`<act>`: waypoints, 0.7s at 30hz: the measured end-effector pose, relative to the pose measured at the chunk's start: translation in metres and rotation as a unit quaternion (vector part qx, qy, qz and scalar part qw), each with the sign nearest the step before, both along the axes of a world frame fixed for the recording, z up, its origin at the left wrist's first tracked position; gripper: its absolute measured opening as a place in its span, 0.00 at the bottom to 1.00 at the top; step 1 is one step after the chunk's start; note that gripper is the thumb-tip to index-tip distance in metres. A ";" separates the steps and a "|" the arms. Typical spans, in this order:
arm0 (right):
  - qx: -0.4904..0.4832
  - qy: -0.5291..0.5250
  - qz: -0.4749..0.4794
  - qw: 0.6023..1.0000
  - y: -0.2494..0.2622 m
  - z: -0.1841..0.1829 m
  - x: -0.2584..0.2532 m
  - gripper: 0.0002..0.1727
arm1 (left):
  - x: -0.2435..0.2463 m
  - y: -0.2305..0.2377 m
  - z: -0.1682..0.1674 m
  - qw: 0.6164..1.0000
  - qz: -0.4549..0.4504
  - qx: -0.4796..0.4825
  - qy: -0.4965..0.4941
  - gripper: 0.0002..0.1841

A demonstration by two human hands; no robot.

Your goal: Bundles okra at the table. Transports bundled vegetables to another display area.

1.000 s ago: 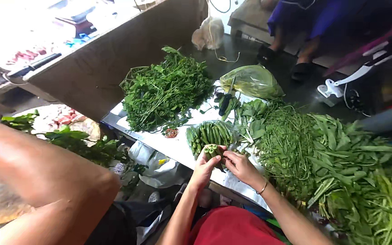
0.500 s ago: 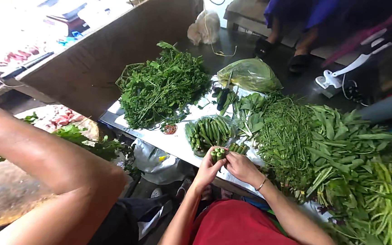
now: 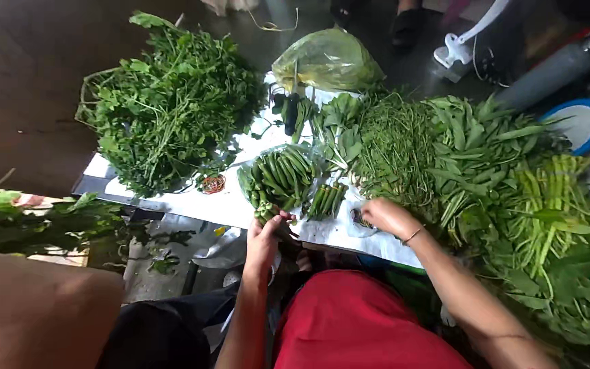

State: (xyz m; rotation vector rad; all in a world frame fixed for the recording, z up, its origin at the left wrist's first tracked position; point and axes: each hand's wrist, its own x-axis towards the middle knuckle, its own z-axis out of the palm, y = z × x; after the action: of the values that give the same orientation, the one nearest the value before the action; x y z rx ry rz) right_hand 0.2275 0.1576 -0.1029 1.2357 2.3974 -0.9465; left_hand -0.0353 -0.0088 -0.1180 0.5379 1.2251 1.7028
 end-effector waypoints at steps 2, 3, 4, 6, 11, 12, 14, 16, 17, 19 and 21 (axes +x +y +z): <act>0.005 -0.037 -0.017 0.999 -0.015 -0.037 -0.002 0.16 | 0.001 0.008 0.003 0.999 -0.009 0.015 -0.039 0.12; 0.019 -0.030 -0.030 0.999 -0.021 -0.050 -0.002 0.17 | 0.002 0.013 0.005 0.998 -0.017 0.023 -0.059 0.11; 0.032 -0.025 -0.041 0.998 -0.025 -0.059 -0.003 0.18 | 0.004 0.017 0.007 0.996 -0.024 0.028 -0.079 0.11; 0.061 -0.010 -0.055 0.997 -0.031 -0.069 -0.002 0.16 | 0.009 0.024 0.009 0.992 -0.039 0.030 -0.115 0.11; 0.091 0.037 -0.094 0.991 -0.034 -0.076 0.011 0.15 | 0.017 0.032 0.009 0.991 -0.071 0.041 -0.108 0.11; 0.104 0.053 -0.106 0.987 -0.035 -0.075 0.014 0.16 | 0.018 0.033 0.008 0.994 -0.080 0.037 -0.066 0.12; 0.142 0.092 -0.120 0.978 -0.039 -0.075 0.020 0.15 | 0.019 0.032 0.010 0.994 -0.098 0.024 0.037 0.14; 0.165 0.121 -0.133 0.970 -0.043 -0.075 0.024 0.15 | 0.020 0.029 0.011 0.982 -0.115 0.013 0.146 0.15; 0.175 0.134 -0.139 0.965 -0.045 -0.075 0.026 0.14 | 0.021 0.029 0.011 0.974 -0.122 0.007 0.190 0.16; 0.186 0.162 -0.154 0.957 -0.048 -0.074 0.027 0.11 | 0.021 0.027 0.011 0.959 -0.137 0.000 0.249 0.16; 0.168 0.175 -0.172 0.955 -0.049 -0.069 0.028 0.10 | 0.023 0.026 0.012 0.948 -0.146 -0.002 0.282 0.16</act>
State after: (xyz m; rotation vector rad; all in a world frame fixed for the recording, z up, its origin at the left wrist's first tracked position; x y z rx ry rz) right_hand 0.2553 0.1081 -0.1722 1.7895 2.7597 -0.9421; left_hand -0.0125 0.0167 -0.1060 1.2018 1.4520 1.3303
